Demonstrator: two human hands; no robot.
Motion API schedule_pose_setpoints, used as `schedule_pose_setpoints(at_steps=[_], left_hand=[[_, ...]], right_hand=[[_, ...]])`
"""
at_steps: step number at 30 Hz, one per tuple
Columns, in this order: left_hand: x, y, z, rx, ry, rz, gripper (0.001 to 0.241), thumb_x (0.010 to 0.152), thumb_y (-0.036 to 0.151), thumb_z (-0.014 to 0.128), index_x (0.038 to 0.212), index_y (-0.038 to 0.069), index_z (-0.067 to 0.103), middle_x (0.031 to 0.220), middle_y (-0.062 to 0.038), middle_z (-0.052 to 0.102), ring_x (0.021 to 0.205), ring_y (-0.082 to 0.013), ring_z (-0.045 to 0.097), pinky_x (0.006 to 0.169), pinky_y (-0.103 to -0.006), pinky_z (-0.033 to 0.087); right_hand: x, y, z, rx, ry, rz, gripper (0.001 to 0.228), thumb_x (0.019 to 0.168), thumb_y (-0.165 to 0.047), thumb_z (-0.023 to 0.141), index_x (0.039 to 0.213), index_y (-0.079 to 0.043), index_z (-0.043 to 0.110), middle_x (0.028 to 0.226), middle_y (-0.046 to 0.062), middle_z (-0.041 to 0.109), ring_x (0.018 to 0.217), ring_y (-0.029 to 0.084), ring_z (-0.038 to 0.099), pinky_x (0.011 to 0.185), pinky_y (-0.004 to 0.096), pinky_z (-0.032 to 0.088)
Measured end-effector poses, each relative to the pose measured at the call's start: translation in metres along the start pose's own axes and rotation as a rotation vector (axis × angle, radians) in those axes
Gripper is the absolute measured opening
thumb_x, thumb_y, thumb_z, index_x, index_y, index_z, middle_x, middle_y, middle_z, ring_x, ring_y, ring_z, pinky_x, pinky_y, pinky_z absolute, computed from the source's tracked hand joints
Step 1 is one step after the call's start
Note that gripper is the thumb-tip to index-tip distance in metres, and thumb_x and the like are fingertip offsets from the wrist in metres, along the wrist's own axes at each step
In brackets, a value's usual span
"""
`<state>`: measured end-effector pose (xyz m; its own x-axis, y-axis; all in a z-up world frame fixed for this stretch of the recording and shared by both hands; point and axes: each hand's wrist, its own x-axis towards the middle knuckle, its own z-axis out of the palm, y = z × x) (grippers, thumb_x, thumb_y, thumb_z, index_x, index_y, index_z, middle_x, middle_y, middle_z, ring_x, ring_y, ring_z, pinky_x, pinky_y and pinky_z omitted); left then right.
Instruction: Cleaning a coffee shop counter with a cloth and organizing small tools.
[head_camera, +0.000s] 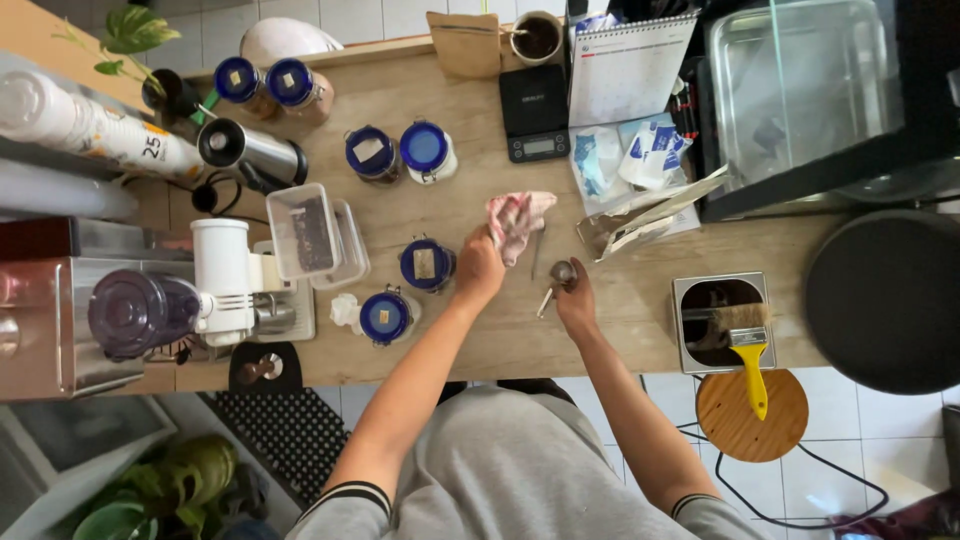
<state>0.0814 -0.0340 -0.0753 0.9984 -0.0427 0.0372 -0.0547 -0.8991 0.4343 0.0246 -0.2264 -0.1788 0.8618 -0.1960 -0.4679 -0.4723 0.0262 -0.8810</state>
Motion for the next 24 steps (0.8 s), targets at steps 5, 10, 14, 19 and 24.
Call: schedule_pose_setpoints(at_steps=[5, 10, 14, 19, 24], left_hand=[[-0.027, 0.039, -0.058, -0.559, 0.146, -0.043, 0.035, 0.105, 0.032, 0.054, 0.109, -0.001, 0.064, 0.101, -0.024, 0.071, 0.100, -0.0443, 0.068, 0.079, -0.0462, 0.055], [-0.077, 0.031, -0.051, -0.533, -0.194, -0.026, 0.026, 0.095, 0.016, 0.058, 0.098, -0.009, 0.066, 0.091, -0.030, 0.069, 0.093, -0.0489, 0.068, 0.078, -0.0546, 0.055], [-0.091, 0.014, -0.062, -0.579, -0.330, -0.137, 0.024, 0.088, 0.022, 0.071, 0.098, 0.000, 0.066, 0.085, -0.019, 0.074, 0.085, -0.0409, 0.074, 0.071, -0.0456, 0.059], [-0.082, 0.033, -0.101, -0.444, -0.274, -0.001, 0.027, 0.087, 0.024, 0.065, 0.093, -0.002, 0.061, 0.078, -0.028, 0.069, 0.082, -0.0483, 0.070, 0.065, -0.0574, 0.054], [-0.062, 0.037, -0.147, -0.636, -0.322, -0.055, 0.029, 0.086, 0.025, 0.062, 0.105, 0.003, 0.066, 0.096, -0.025, 0.074, 0.103, -0.0483, 0.068, 0.084, -0.0584, 0.056]], right_hand=[[-0.025, -0.009, -0.001, 0.276, -0.137, -0.009, 0.047, 0.107, -0.001, 0.045, 0.152, 0.002, 0.033, 0.087, 0.017, 0.069, 0.064, 0.020, 0.065, 0.058, 0.038, 0.067], [-0.038, 0.023, -0.004, -0.226, -0.340, -0.340, 0.043, 0.093, 0.006, 0.057, 0.134, 0.008, 0.045, 0.085, 0.026, 0.067, 0.071, 0.039, 0.069, 0.051, 0.054, 0.053], [-0.077, -0.032, -0.010, -0.643, -0.329, -0.739, 0.071, 0.087, -0.013, 0.068, 0.146, 0.011, 0.039, 0.094, 0.040, 0.065, 0.087, 0.061, 0.063, 0.073, 0.067, 0.051], [-0.064, -0.022, -0.009, -0.860, -0.341, -0.868, 0.081, 0.080, -0.017, 0.065, 0.151, 0.004, 0.035, 0.078, 0.022, 0.069, 0.072, 0.045, 0.069, 0.059, 0.056, 0.052], [-0.105, -0.089, 0.012, -0.964, -0.250, -0.807, 0.061, 0.083, -0.025, 0.057, 0.144, -0.024, 0.050, 0.063, 0.003, 0.067, 0.061, 0.031, 0.072, 0.055, 0.043, 0.054]])
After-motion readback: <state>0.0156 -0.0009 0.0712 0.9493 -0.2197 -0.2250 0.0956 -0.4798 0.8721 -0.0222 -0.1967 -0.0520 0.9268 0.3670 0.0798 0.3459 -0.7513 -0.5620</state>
